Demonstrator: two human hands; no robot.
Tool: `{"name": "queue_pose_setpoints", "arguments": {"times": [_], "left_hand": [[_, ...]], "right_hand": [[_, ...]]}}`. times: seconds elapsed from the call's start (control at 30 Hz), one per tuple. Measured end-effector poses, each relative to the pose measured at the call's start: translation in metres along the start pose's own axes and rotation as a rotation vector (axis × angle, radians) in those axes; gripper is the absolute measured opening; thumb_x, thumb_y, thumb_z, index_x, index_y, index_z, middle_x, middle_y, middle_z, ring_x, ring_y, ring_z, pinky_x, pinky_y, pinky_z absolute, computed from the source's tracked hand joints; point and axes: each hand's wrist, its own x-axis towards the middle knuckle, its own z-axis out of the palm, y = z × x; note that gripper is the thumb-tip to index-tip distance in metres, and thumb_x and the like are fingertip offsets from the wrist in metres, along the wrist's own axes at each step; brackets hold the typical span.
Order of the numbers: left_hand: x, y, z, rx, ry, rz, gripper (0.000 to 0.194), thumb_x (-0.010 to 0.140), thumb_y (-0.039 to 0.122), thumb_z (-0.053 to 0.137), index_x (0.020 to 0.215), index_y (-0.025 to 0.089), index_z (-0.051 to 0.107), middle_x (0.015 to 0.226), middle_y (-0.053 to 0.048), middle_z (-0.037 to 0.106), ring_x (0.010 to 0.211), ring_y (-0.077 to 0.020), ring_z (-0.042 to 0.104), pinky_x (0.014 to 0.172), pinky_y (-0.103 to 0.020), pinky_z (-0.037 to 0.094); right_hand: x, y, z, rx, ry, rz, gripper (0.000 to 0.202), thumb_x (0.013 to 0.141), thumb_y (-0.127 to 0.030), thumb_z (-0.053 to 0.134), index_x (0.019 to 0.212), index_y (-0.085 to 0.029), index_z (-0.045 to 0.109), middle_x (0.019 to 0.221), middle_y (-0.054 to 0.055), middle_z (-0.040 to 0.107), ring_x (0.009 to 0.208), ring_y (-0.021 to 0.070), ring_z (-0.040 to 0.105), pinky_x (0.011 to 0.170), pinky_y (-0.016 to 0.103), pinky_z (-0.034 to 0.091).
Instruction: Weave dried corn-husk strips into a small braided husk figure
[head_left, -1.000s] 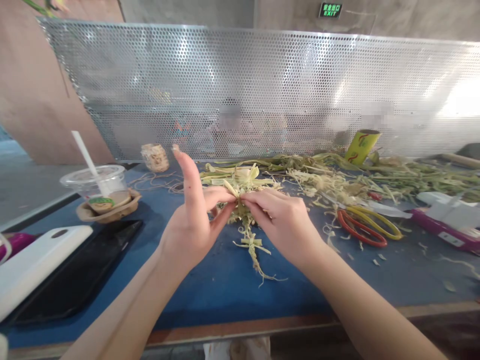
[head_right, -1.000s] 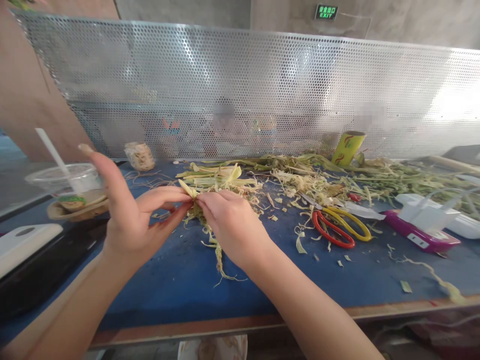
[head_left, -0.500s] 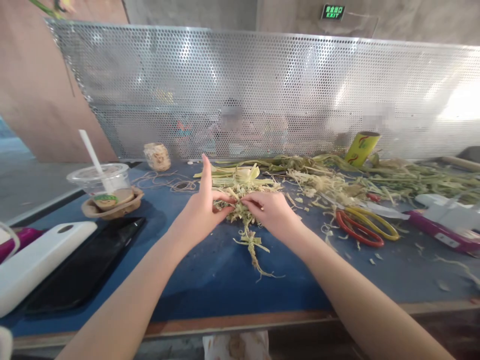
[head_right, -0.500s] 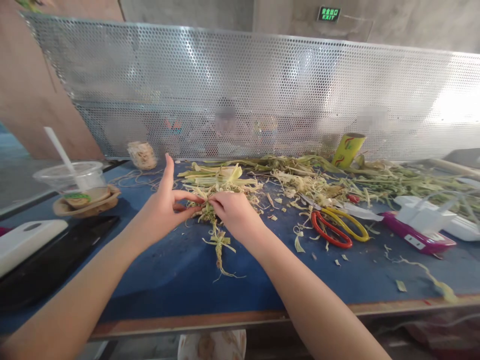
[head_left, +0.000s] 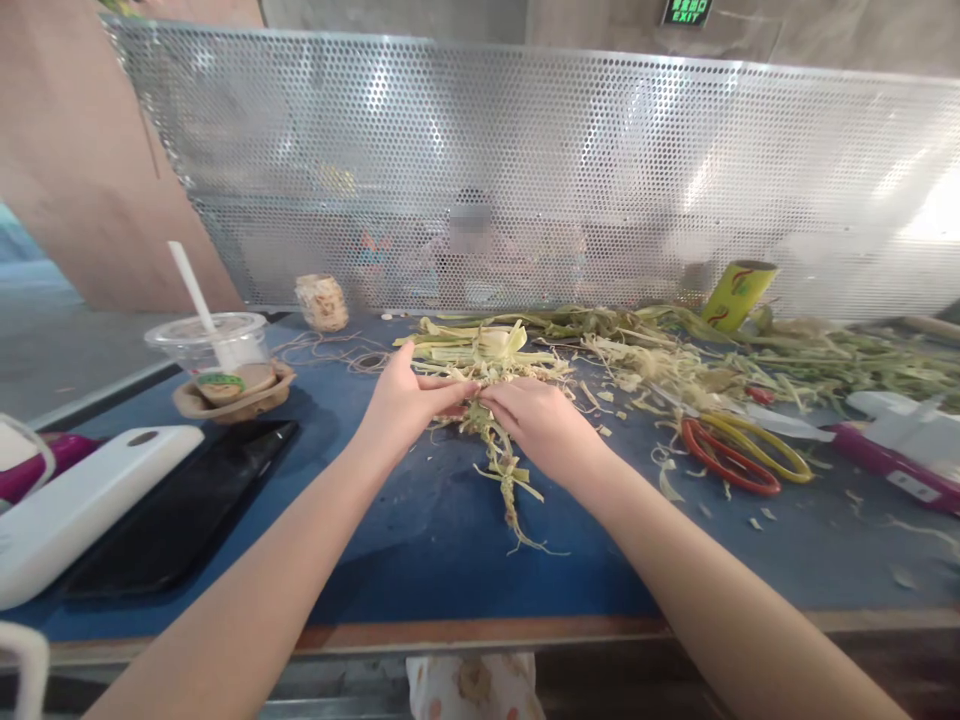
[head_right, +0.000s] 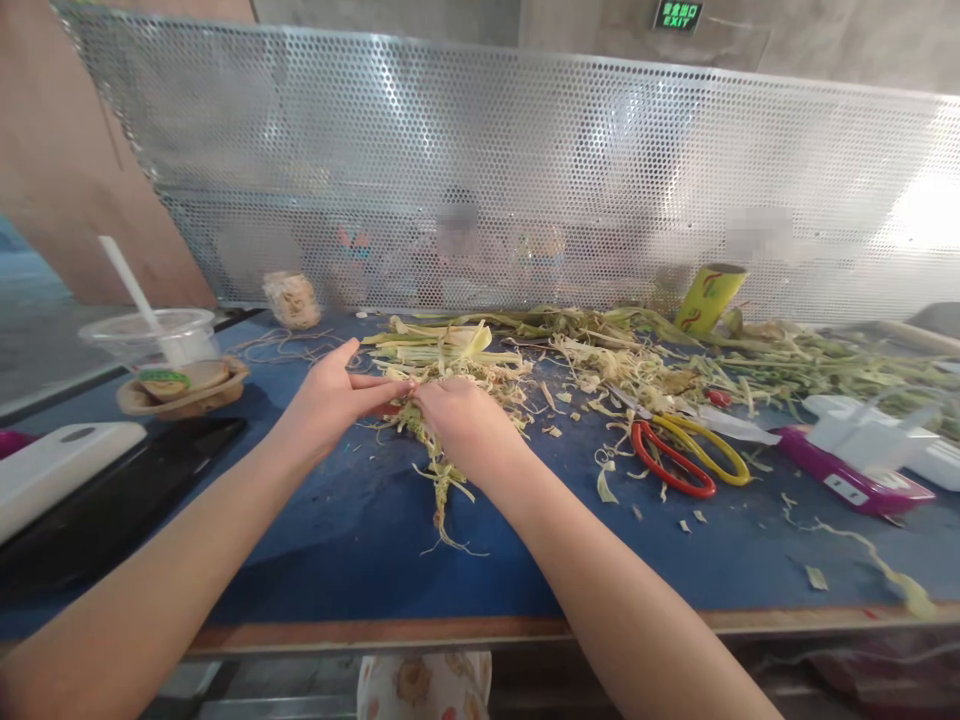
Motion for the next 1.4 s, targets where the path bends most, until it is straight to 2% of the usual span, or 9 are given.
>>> {"name": "queue_pose_setpoints", "arguments": {"times": [0.3, 0.47, 0.57, 0.63, 0.77, 0.87, 1.0, 1.17, 1.4], "left_hand": [[0.003, -0.004, -0.002, 0.028, 0.081, 0.076, 0.12, 0.055, 0.015, 0.08, 0.144, 0.006, 0.0, 0.071, -0.006, 0.071, 0.06, -0.0167, 0.066, 0.067, -0.031, 0.055], [0.004, -0.009, -0.001, 0.036, 0.104, 0.113, 0.12, 0.054, 0.019, 0.081, 0.144, 0.007, 0.004, 0.073, -0.007, 0.071, 0.069, -0.0207, 0.067, 0.075, -0.036, 0.053], [0.002, -0.008, -0.001, 0.066, 0.054, 0.115, 0.121, 0.056, 0.028, 0.081, 0.145, 0.009, 0.001, 0.077, -0.009, 0.072, 0.079, -0.0246, 0.067, 0.079, -0.039, 0.051], [0.0, -0.005, -0.001, 0.063, -0.03, 0.067, 0.12, 0.06, 0.033, 0.079, 0.144, 0.009, -0.004, 0.079, -0.01, 0.073, 0.083, -0.0255, 0.067, 0.079, -0.039, 0.051], [-0.003, 0.001, -0.004, 0.045, -0.2, -0.053, 0.12, 0.062, 0.029, 0.078, 0.144, 0.009, -0.008, 0.084, -0.011, 0.073, 0.082, -0.0226, 0.067, 0.077, -0.035, 0.052], [-0.001, 0.0, -0.007, 0.109, -0.174, -0.053, 0.122, 0.061, 0.03, 0.079, 0.144, 0.011, -0.008, 0.085, -0.011, 0.073, 0.074, -0.0206, 0.067, 0.073, -0.034, 0.052], [0.0, -0.003, -0.009, 0.18, -0.153, 0.023, 0.12, 0.061, 0.028, 0.078, 0.144, 0.01, -0.006, 0.086, -0.012, 0.073, 0.065, -0.0179, 0.065, 0.067, -0.032, 0.051], [-0.002, -0.001, -0.009, 0.186, -0.166, 0.051, 0.12, 0.058, 0.021, 0.079, 0.144, 0.008, -0.003, 0.079, -0.009, 0.072, 0.067, -0.0177, 0.065, 0.066, -0.03, 0.05], [-0.005, 0.0, -0.007, 0.356, -0.21, 0.152, 0.117, 0.065, 0.02, 0.072, 0.142, 0.009, -0.015, 0.074, -0.005, 0.071, 0.068, -0.0175, 0.064, 0.073, -0.033, 0.048]], "right_hand": [[-0.004, 0.007, -0.001, -0.141, 0.067, -0.287, 0.024, 0.084, -0.001, 0.043, 0.1, -0.009, 0.059, 0.084, 0.009, 0.065, 0.078, 0.017, 0.056, 0.07, 0.027, 0.048], [-0.003, 0.0, -0.007, -0.262, 0.13, -0.398, 0.023, 0.085, 0.0, 0.04, 0.093, -0.007, 0.061, 0.081, 0.009, 0.065, 0.074, 0.0167, 0.056, 0.07, 0.027, 0.048], [-0.003, 0.001, -0.007, -0.284, 0.115, -0.395, 0.02, 0.085, -0.001, 0.043, 0.09, -0.007, 0.062, 0.078, 0.009, 0.064, 0.073, 0.0169, 0.056, 0.069, 0.027, 0.048], [-0.003, 0.003, -0.008, -0.271, 0.085, -0.372, 0.02, 0.085, -0.002, 0.044, 0.091, -0.007, 0.062, 0.078, 0.008, 0.064, 0.074, 0.0172, 0.056, 0.068, 0.027, 0.048], [-0.003, 0.006, -0.01, -0.263, -0.012, -0.3, 0.019, 0.085, -0.004, 0.044, 0.093, -0.007, 0.061, 0.081, 0.01, 0.064, 0.076, 0.0178, 0.055, 0.069, 0.027, 0.047], [-0.002, 0.007, -0.012, -0.25, -0.079, -0.261, 0.019, 0.085, -0.004, 0.045, 0.096, -0.008, 0.06, 0.085, 0.01, 0.064, 0.08, 0.0181, 0.056, 0.073, 0.028, 0.046], [-0.002, 0.005, -0.014, -0.246, -0.114, -0.237, 0.017, 0.084, -0.004, 0.047, 0.095, -0.008, 0.06, 0.086, 0.01, 0.063, 0.08, 0.0183, 0.055, 0.074, 0.028, 0.044], [-0.002, 0.004, -0.016, -0.243, -0.115, -0.21, 0.016, 0.083, -0.002, 0.047, 0.089, -0.009, 0.06, 0.083, 0.01, 0.062, 0.078, 0.0173, 0.054, 0.07, 0.027, 0.044], [-0.003, 0.007, -0.019, -0.206, -0.175, -0.191, 0.017, 0.083, -0.002, 0.046, 0.089, -0.011, 0.059, 0.084, 0.009, 0.062, 0.08, 0.0165, 0.055, 0.071, 0.026, 0.044]]}}
